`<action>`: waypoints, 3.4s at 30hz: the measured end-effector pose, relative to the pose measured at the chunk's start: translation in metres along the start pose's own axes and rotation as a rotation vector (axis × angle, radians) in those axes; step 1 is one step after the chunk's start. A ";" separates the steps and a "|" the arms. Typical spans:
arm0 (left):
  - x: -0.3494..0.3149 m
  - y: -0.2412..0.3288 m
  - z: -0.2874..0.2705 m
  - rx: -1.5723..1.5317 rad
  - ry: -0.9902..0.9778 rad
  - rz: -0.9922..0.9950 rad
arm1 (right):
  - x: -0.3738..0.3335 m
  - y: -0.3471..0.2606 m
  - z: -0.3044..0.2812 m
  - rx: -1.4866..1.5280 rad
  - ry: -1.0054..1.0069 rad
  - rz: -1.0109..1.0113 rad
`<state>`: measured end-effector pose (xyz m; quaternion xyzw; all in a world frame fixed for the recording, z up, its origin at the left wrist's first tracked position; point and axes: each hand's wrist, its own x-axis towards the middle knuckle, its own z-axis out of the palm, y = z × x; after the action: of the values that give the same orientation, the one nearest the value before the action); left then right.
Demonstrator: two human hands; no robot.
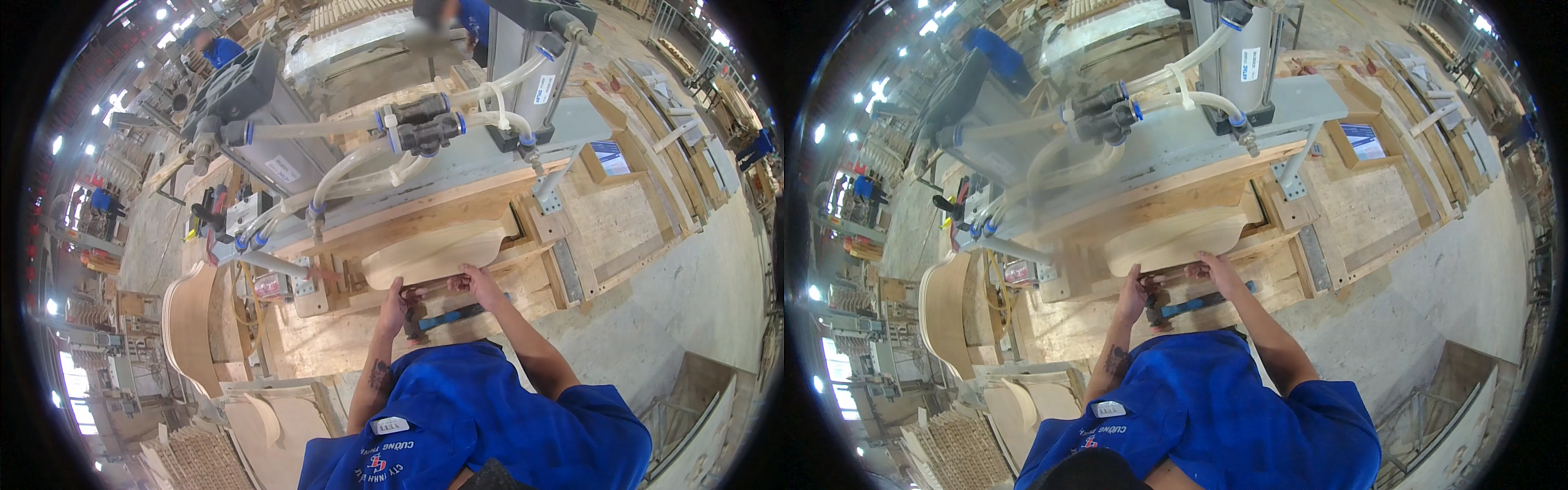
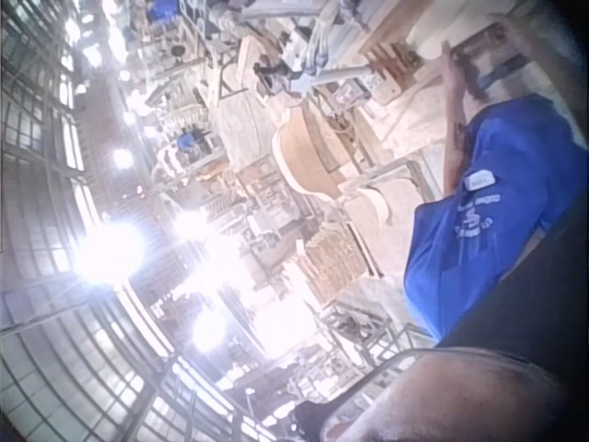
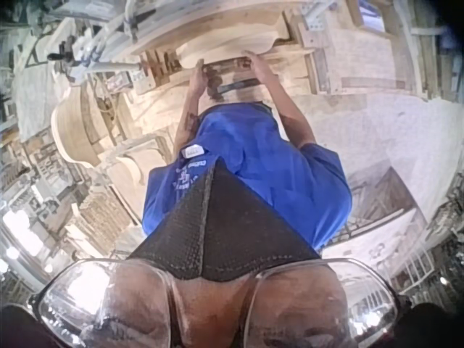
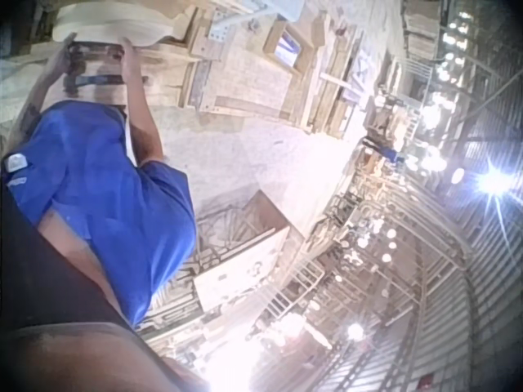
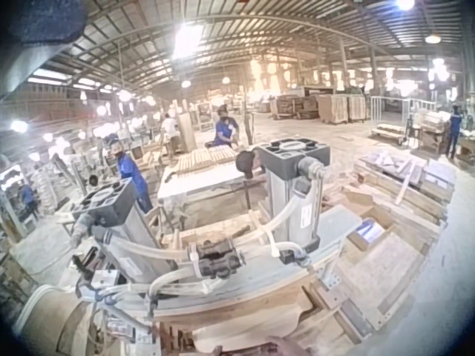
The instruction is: The person removes eyeglasses, then picks up curved wooden pieces and places them into a shaping jig. Using a hammer, the person taps the wood to conform it to the jig's profile, repeating this process for several pieces.
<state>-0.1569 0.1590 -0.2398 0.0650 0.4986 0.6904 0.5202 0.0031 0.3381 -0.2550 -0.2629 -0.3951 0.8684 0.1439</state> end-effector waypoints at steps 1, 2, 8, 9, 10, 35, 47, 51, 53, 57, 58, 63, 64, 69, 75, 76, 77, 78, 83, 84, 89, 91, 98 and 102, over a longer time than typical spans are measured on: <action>0.000 0.000 -0.001 0.003 -0.006 0.003 | 0.000 0.000 0.001 0.000 -0.010 -0.005; 0.000 0.000 -0.002 0.006 -0.012 0.006 | -0.001 0.000 0.001 -0.006 -0.009 -0.002; 0.001 -0.002 -0.005 0.062 -0.063 -0.005 | -0.001 -0.002 0.003 -0.019 0.000 -0.018; 0.002 -0.002 -0.006 0.073 -0.072 -0.007 | -0.001 -0.002 0.004 -0.016 0.000 -0.019; 0.002 -0.003 -0.006 0.074 -0.069 -0.006 | -0.002 -0.002 0.004 -0.014 0.002 -0.020; 0.002 -0.003 -0.008 0.075 -0.087 0.012 | -0.003 -0.004 0.007 -0.025 0.007 -0.024; 0.002 -0.005 -0.014 0.040 -0.078 -0.037 | -0.003 -0.006 0.013 -0.035 0.015 -0.013; 0.000 -0.009 -0.017 0.025 -0.047 -0.023 | -0.006 -0.006 0.014 -0.060 0.024 0.022; 0.001 -0.003 -0.010 0.039 -0.041 -0.064 | -0.005 -0.004 0.010 -0.088 0.096 0.053; -0.006 0.001 -0.013 0.053 -0.043 -0.061 | -0.006 0.000 0.018 -0.118 0.105 -0.004; -0.004 0.002 -0.010 0.058 -0.051 -0.060 | -0.005 -0.001 0.018 -0.124 0.122 -0.008; -0.001 0.008 -0.003 0.058 -0.053 -0.045 | -0.026 -0.005 0.028 -0.328 0.218 0.114; -0.001 0.007 -0.004 0.044 -0.041 -0.047 | -0.035 -0.006 0.034 -0.451 0.122 0.115; -0.002 -0.006 -0.024 0.067 -0.038 -0.009 | -0.098 -0.081 0.121 -0.357 -0.551 0.094; -0.007 -0.002 -0.016 0.140 -0.084 -0.012 | -0.108 -0.143 0.172 -1.021 -1.031 -0.316; -0.009 -0.004 -0.016 0.160 -0.073 -0.020 | -0.105 -0.145 0.178 -1.501 -0.973 -0.523; -0.009 -0.004 -0.019 0.160 -0.067 -0.007 | -0.106 -0.145 0.172 -1.133 -1.032 -0.118; -0.009 -0.004 -0.023 0.162 -0.063 0.003 | -0.105 -0.136 0.171 -0.766 -1.149 -0.017; -0.004 -0.007 -0.022 0.047 -0.107 0.049 | -0.099 -0.133 0.165 -0.277 -1.185 0.161; -0.002 -0.006 -0.019 0.045 -0.113 0.030 | -0.098 -0.125 0.164 -0.141 -1.156 0.209; -0.008 -0.001 -0.016 -0.003 -0.110 -0.001 | -0.085 -0.076 0.135 -0.820 -0.621 0.340; -0.008 -0.001 -0.018 0.071 -0.090 -0.012 | -0.098 -0.050 0.089 -2.188 -0.641 -0.257; 0.002 -0.014 -0.035 0.064 -0.067 -0.028 | -0.090 0.039 -0.055 -1.741 -0.291 0.151; 0.002 -0.003 -0.003 0.084 -0.073 -0.074 | -0.087 0.049 -0.063 -1.420 0.005 0.046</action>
<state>-0.1578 0.1588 -0.2442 0.0934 0.5096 0.6463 0.5602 0.1082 0.3050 -0.2975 -0.3035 -0.8596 0.4033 -0.0795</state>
